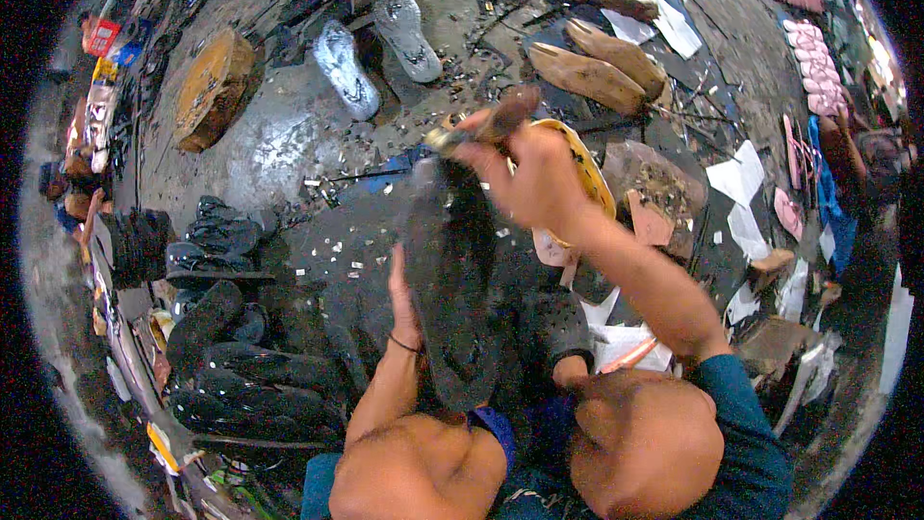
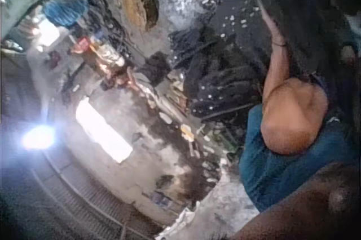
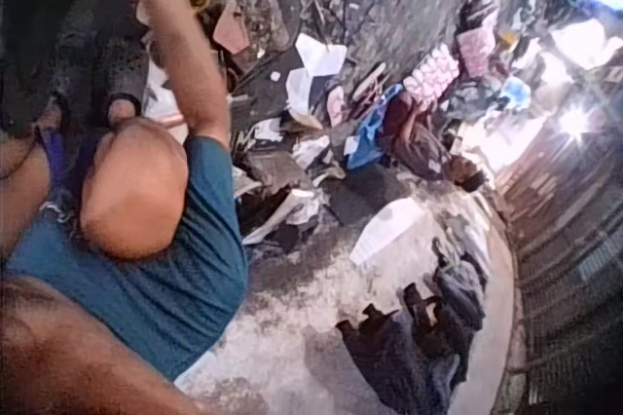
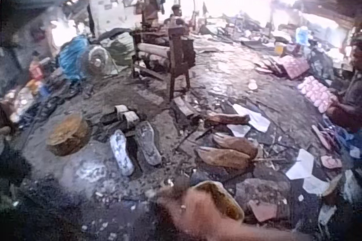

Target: The person sits on the ground and repeatedly applies a dark substance to the soles of multiple sandals using a brush. They dip the brush into a container and coat each sandal one at a time, placing finished ones aside.

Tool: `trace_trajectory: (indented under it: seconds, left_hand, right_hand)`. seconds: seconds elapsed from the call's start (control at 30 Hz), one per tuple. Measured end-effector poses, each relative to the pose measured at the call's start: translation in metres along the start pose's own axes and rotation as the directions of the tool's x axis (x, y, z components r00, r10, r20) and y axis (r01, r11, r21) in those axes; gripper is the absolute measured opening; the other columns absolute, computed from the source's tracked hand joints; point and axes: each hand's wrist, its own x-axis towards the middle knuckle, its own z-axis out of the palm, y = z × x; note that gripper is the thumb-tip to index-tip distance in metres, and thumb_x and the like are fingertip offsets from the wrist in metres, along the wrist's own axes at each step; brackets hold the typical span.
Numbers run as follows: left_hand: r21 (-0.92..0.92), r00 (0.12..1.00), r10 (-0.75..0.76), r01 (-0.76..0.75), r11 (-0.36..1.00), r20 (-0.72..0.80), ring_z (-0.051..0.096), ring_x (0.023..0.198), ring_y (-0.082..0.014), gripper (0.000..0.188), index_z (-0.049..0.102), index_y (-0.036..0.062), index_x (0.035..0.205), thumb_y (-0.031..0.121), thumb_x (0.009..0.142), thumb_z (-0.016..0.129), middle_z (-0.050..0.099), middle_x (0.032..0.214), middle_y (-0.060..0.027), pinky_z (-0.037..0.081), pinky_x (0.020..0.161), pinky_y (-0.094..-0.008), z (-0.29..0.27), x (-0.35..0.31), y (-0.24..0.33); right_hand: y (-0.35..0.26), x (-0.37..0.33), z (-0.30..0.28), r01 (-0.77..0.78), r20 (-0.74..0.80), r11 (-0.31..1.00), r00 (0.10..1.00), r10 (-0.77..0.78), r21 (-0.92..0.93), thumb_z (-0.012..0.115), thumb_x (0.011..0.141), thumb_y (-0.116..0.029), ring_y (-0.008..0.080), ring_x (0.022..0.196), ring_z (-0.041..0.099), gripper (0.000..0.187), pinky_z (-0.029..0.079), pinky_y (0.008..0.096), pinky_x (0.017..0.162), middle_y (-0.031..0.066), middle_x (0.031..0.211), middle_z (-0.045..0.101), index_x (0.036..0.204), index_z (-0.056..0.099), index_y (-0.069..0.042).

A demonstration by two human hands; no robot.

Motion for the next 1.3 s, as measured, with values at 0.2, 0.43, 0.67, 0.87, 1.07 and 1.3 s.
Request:
trace_trajectory:
  seconds: [0.2, 0.43, 0.67, 0.87, 1.07, 1.3]
  left_hand:
    - [-0.251, 0.875, 0.106, 0.018, 0.968, 0.472, 0.060, 0.118, -0.0352, 0.068, 0.046, 0.0028, 0.143, 0.054, 0.101, 0.031, 0.055, 0.138, -0.0210, 0.050, 0.102, -0.0496, -0.093, 0.049, -0.004]
    - [-0.007, 0.942, 0.066, -0.067, 0.998, 0.328, 0.056, 0.125, -0.0317, 0.064, 0.043, 0.0071, 0.147, 0.051, 0.103, 0.032, 0.051, 0.145, -0.0135, 0.044, 0.109, -0.0451, -0.032, 0.011, -0.014]
    - [-0.103, 0.956, 0.122, -0.097, 0.990, 0.267, 0.052, 0.128, -0.0378, 0.073, 0.041, 0.0066, 0.149, 0.057, 0.096, 0.036, 0.047, 0.148, -0.0165, 0.045, 0.107, -0.0509, -0.083, 0.026, -0.006]
    - [-0.279, 0.906, 0.251, -0.158, 0.947, 0.340, 0.052, 0.128, -0.0397, 0.076, 0.038, 0.0043, 0.149, 0.058, 0.096, 0.036, 0.047, 0.148, -0.0152, 0.042, 0.109, -0.0488, -0.063, 0.035, 0.025]
    - [-0.121, 0.970, 0.238, -0.232, 0.965, 0.041, 0.055, 0.124, -0.0374, 0.071, 0.042, 0.0036, 0.146, 0.054, 0.097, 0.035, 0.051, 0.142, -0.0157, 0.045, 0.106, -0.0479, -0.118, -0.015, 0.015]
    - [0.060, 0.995, -0.060, 0.065, 0.996, -0.076, 0.059, 0.117, -0.0342, 0.064, 0.047, 0.0032, 0.141, 0.050, 0.099, 0.036, 0.057, 0.135, -0.0164, 0.048, 0.101, -0.0471, -0.151, -0.071, -0.034]
  right_hand:
    - [-0.024, -0.032, 0.003, -0.007, 0.105, 0.992, 0.994, -0.007, 0.130, 0.070, 0.088, -0.016, 0.0376, 0.086, 0.069, 0.020, 0.055, 0.0449, 0.074, 0.0155, 0.097, 0.071, 0.106, 0.066, -0.009]
    - [-0.017, 0.014, -0.001, -0.040, 0.040, 0.998, 0.998, 0.038, 0.057, 0.070, 0.088, -0.024, 0.0383, 0.082, 0.068, 0.025, 0.053, 0.0443, 0.076, 0.0193, 0.093, 0.069, 0.099, 0.063, -0.003]
    - [-0.007, 0.003, -0.015, -0.167, 0.103, 0.968, 0.983, 0.150, 0.185, 0.071, 0.092, -0.016, 0.0116, 0.085, 0.066, 0.024, 0.052, 0.0284, 0.076, 0.0092, 0.088, 0.070, 0.111, 0.065, -0.003]
    - [-0.029, -0.075, 0.018, -0.026, 0.319, 0.936, 0.943, -0.093, 0.352, 0.073, 0.086, -0.014, 0.0239, 0.093, 0.068, 0.023, 0.053, 0.0368, 0.083, 0.0114, 0.096, 0.072, 0.107, 0.069, -0.007]
    - [0.018, -0.072, -0.004, -0.369, 0.147, 0.877, 0.929, 0.340, 0.309, 0.074, 0.089, -0.019, 0.0139, 0.088, 0.068, 0.017, 0.054, 0.0302, 0.078, 0.0111, 0.098, 0.073, 0.101, 0.073, -0.006]
    - [0.073, -0.050, -0.059, -0.251, -0.154, 0.897, 0.966, 0.207, -0.365, 0.071, 0.090, -0.030, 0.0351, 0.076, 0.070, 0.032, 0.055, 0.0416, 0.065, 0.0205, 0.086, 0.071, 0.102, 0.071, -0.001]
